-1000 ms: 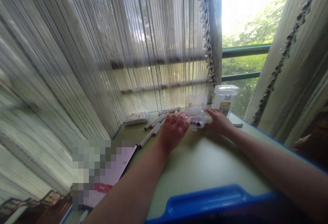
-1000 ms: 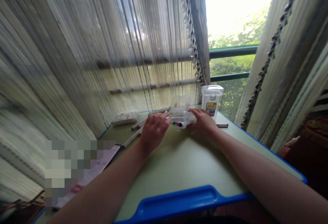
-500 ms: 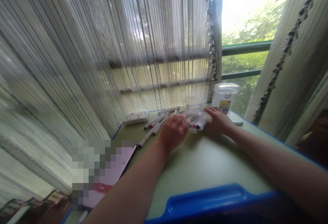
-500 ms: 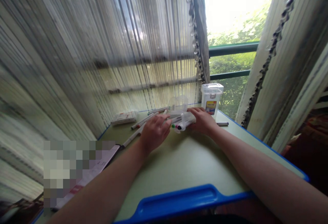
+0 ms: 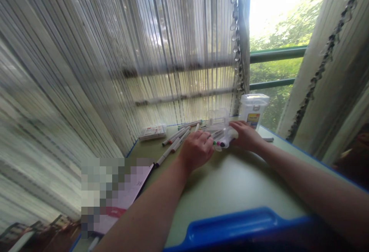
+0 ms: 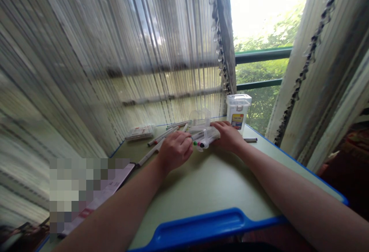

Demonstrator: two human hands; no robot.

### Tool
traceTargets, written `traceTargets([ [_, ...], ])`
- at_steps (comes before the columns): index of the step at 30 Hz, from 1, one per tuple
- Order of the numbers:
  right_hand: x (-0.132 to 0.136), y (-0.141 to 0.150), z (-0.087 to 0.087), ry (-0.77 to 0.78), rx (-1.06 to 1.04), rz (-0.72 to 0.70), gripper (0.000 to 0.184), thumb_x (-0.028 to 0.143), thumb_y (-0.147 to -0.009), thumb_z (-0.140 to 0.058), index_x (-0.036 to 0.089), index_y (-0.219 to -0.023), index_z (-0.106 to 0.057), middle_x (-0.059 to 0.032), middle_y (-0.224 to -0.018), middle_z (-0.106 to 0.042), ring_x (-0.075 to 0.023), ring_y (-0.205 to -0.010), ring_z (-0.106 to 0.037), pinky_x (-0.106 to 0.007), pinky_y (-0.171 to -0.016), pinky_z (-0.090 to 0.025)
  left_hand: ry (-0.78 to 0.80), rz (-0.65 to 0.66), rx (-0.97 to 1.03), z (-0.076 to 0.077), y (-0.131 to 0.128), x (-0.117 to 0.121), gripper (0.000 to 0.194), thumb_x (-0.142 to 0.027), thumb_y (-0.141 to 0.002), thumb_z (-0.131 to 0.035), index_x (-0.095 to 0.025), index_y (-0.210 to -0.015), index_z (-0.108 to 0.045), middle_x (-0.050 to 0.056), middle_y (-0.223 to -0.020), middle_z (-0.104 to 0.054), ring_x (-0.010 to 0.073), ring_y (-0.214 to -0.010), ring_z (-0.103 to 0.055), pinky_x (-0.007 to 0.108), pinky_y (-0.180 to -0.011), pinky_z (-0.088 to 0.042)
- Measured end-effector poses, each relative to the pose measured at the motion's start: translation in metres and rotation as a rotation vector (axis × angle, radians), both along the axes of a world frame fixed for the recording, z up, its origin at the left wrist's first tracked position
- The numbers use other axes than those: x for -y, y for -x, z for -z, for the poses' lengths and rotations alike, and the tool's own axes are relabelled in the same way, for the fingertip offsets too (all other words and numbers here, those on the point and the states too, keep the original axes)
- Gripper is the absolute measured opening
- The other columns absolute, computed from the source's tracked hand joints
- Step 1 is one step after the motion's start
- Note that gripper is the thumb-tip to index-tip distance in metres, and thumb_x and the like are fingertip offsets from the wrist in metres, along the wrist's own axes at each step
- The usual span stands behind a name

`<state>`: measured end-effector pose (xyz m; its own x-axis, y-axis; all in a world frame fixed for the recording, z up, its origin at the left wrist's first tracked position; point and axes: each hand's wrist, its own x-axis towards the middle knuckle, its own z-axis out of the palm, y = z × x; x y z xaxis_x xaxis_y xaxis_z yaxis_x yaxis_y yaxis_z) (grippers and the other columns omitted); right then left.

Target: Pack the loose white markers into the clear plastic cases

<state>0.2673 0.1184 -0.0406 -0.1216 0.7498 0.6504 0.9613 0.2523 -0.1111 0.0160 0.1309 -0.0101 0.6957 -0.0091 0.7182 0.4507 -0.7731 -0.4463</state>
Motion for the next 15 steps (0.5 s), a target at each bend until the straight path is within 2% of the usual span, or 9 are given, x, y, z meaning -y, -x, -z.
traceTargets([
  [6,-0.0005,-0.0004,0.0009,-0.026,-0.022,-0.03,0.063,0.023,-0.061,-0.071,0.022,-0.123,-0.057,-0.0124,-0.118,-0.063,-0.0331,-0.109,-0.056,-0.047,-0.088,-0.05,0.047,-0.064,-0.051,-0.0012,0.0004,0.0009,0.017,-0.023,-0.082,-0.051,-0.014,-0.089,-0.064,0.01,-0.099,-0.067,0.023,-0.091,-0.06,0.036,-0.079,-0.05],
  [10,-0.0002,-0.0005,0.0008,-0.027,-0.022,-0.035,0.063,0.023,-0.061,-0.071,0.021,-0.123,-0.057,-0.0132,-0.119,-0.063,-0.0333,-0.108,-0.057,-0.047,-0.088,-0.05,0.072,-0.105,-0.073,0.0,0.0001,-0.0007,0.018,-0.019,-0.08,-0.053,-0.013,-0.092,-0.065,0.011,-0.104,-0.066,0.0249,-0.095,-0.059,0.038,-0.079,-0.05],
  [15,0.0003,-0.001,0.0011,-0.028,-0.017,-0.042,0.063,0.025,-0.062,-0.072,0.02,-0.123,-0.058,-0.0135,-0.119,-0.063,-0.0332,-0.109,-0.056,-0.046,-0.088,-0.05,0.057,-0.118,-0.089,0.0019,-0.0007,-0.0031,0.018,-0.012,-0.085,-0.048,-0.014,-0.09,-0.065,0.012,-0.103,-0.067,0.0221,-0.093,-0.06,0.036,-0.079,-0.05],
])
